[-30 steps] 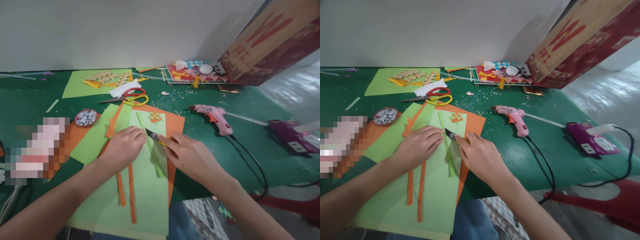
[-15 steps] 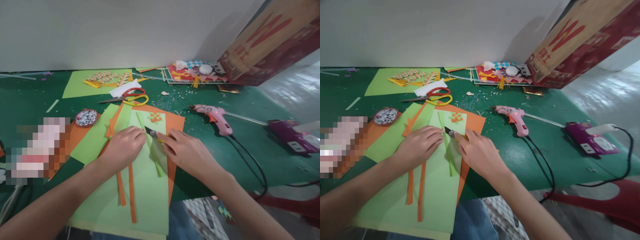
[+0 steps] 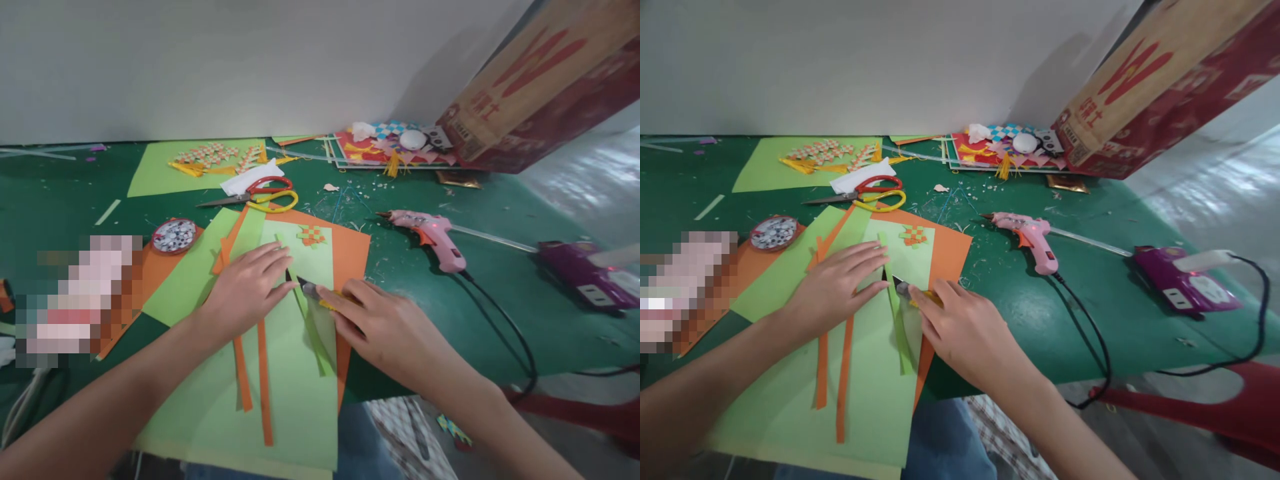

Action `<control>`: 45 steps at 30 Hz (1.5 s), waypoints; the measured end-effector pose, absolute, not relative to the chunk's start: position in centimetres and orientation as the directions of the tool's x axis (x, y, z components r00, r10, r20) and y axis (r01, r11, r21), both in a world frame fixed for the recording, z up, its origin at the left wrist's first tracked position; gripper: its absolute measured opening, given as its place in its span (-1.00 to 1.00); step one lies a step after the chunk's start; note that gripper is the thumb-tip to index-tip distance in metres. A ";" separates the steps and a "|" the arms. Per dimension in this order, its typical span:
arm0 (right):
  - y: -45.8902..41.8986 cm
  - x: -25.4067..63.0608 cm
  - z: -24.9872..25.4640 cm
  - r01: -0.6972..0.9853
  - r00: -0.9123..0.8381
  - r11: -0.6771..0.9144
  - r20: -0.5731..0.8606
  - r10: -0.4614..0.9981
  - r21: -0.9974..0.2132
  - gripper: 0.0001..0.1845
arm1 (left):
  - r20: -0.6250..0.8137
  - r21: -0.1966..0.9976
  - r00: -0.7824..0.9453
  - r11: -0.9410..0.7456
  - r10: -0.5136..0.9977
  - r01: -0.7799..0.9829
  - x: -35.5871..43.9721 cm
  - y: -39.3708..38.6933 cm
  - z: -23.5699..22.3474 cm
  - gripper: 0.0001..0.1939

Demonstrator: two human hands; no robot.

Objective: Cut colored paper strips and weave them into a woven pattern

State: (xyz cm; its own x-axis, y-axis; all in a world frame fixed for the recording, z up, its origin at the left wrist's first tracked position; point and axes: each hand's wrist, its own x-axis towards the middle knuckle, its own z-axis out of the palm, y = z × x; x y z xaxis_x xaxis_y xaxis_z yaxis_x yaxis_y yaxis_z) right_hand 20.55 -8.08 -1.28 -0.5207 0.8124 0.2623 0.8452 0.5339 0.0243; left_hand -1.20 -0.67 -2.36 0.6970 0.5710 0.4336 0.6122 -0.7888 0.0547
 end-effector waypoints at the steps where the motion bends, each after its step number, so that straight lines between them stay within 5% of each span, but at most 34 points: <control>1: -8.1 20.5 -1.3 0.847 -0.518 0.532 0.266 0.813 0.023 -0.63 | 0.412 0.054 0.698 -0.780 0.586 0.623 -1.3 -0.6 -2.6 -0.60; 45: -5.4 19.3 -1.1 0.911 -0.410 0.410 0.173 0.896 0.034 -0.58 | 0.253 0.128 0.691 -0.732 0.677 0.669 -1.3 -0.7 -2.3 -0.53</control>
State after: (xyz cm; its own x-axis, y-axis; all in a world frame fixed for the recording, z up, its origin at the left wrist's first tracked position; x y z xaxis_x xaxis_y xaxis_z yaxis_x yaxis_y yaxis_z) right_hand 19.29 -5.37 -1.06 -0.4098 0.8957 0.1725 0.9113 0.4103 0.0341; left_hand -1.27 -0.70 -2.34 0.6914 0.6767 0.2531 0.6694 -0.7318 0.1279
